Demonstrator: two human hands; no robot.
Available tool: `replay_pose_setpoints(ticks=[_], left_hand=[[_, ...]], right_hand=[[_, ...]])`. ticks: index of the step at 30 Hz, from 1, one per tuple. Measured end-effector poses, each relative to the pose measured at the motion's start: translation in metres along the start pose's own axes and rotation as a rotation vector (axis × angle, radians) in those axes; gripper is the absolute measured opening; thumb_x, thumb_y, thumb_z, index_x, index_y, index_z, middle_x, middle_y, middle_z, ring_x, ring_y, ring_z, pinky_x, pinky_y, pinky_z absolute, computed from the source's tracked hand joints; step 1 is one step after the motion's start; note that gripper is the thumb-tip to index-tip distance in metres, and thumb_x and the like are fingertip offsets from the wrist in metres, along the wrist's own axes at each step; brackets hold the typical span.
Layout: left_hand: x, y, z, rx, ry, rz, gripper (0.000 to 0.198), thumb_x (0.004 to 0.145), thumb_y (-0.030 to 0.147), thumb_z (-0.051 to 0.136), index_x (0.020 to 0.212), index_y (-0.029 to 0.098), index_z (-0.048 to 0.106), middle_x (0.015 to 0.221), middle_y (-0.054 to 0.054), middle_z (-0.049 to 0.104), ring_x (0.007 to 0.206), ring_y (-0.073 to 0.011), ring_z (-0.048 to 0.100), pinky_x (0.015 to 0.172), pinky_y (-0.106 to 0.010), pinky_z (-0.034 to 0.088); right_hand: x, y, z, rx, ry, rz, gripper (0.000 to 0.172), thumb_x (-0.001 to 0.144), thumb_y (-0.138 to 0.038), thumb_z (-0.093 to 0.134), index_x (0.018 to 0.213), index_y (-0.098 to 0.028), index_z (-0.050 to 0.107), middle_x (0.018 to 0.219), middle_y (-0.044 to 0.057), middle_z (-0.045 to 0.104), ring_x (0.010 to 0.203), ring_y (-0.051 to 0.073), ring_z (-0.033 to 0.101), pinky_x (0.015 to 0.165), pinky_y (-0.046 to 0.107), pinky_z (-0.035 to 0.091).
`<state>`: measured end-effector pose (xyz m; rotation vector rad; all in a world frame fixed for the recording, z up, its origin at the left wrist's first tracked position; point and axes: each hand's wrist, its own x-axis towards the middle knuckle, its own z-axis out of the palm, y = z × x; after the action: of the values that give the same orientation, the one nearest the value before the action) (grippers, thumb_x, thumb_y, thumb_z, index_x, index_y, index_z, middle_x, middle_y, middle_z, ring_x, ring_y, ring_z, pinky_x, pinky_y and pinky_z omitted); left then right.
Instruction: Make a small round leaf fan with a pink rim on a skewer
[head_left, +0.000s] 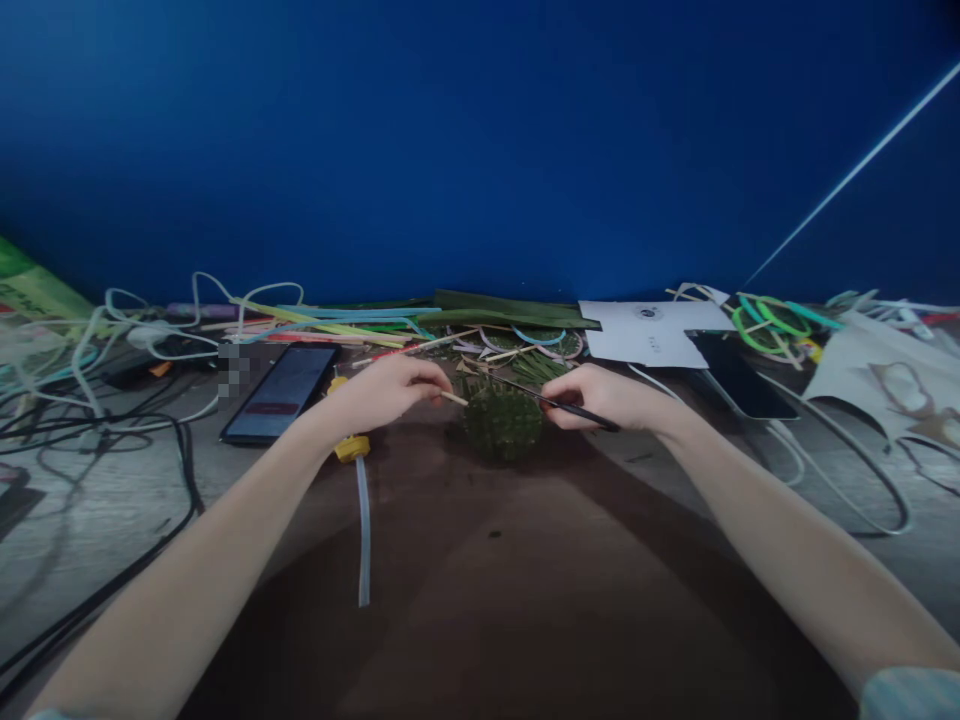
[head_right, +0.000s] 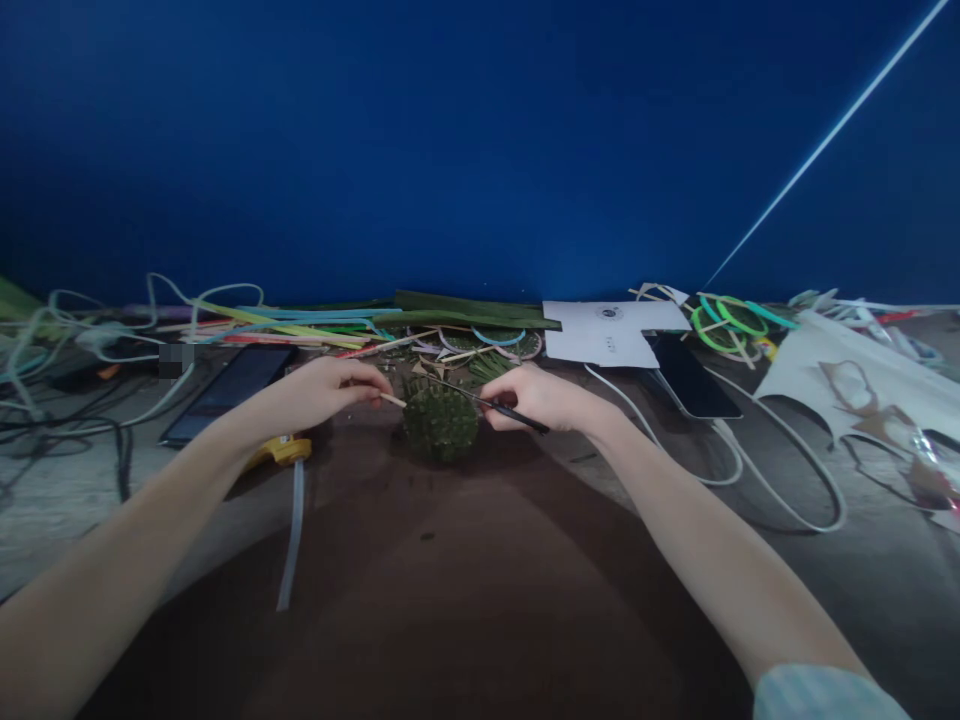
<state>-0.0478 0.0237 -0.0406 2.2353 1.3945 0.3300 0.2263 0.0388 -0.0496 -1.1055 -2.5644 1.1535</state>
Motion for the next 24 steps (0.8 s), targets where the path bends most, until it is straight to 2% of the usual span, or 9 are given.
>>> replay_pose_setpoints(ticks=[7,12,17,24], left_hand=[[0.0002,0.0010,0.0007,-0.003,-0.049,-0.003,0.021,0.080,0.026,0.045,0.083,0.021,0.066,0.078,0.002,0.067,0.073,-0.0146,0.059,0.065,-0.023,0.039],[-0.0002,0.0034,-0.0002,0.012,-0.074,-0.008,0.023,0.081,0.027,0.044,0.084,0.021,0.066,0.078,0.001,0.067,0.073,-0.0146,0.059,0.066,-0.023,0.039],[-0.0007,0.0029,-0.0005,0.015,-0.081,-0.008,0.024,0.081,0.027,0.043,0.085,0.021,0.066,0.077,0.001,0.066,0.073,-0.0144,0.058,0.066,-0.023,0.039],[-0.0011,0.0010,-0.0003,0.069,-0.040,0.031,0.027,0.082,0.032,0.043,0.085,0.023,0.068,0.080,-0.001,0.063,0.076,-0.0164,0.057,0.070,-0.026,0.040]], right_hand=[[-0.0025,-0.0052,-0.0001,0.045,-0.070,0.082,0.013,0.076,-0.026,0.049,0.065,-0.018,0.048,0.049,-0.006,0.043,0.042,0.007,0.041,0.042,0.020,0.032],[-0.0033,-0.0058,0.0006,0.078,-0.115,0.075,0.018,0.078,-0.031,0.049,0.065,-0.019,0.046,0.046,-0.006,0.043,0.041,0.009,0.047,0.042,0.020,0.036],[-0.0035,-0.0086,0.0003,0.070,-0.120,0.085,0.014,0.076,-0.028,0.049,0.066,-0.019,0.047,0.051,-0.005,0.044,0.042,0.008,0.045,0.042,0.020,0.037],[-0.0024,-0.0037,-0.0002,0.022,-0.101,0.057,0.013,0.075,-0.025,0.048,0.065,-0.018,0.051,0.056,-0.003,0.047,0.046,0.007,0.040,0.043,0.021,0.030]])
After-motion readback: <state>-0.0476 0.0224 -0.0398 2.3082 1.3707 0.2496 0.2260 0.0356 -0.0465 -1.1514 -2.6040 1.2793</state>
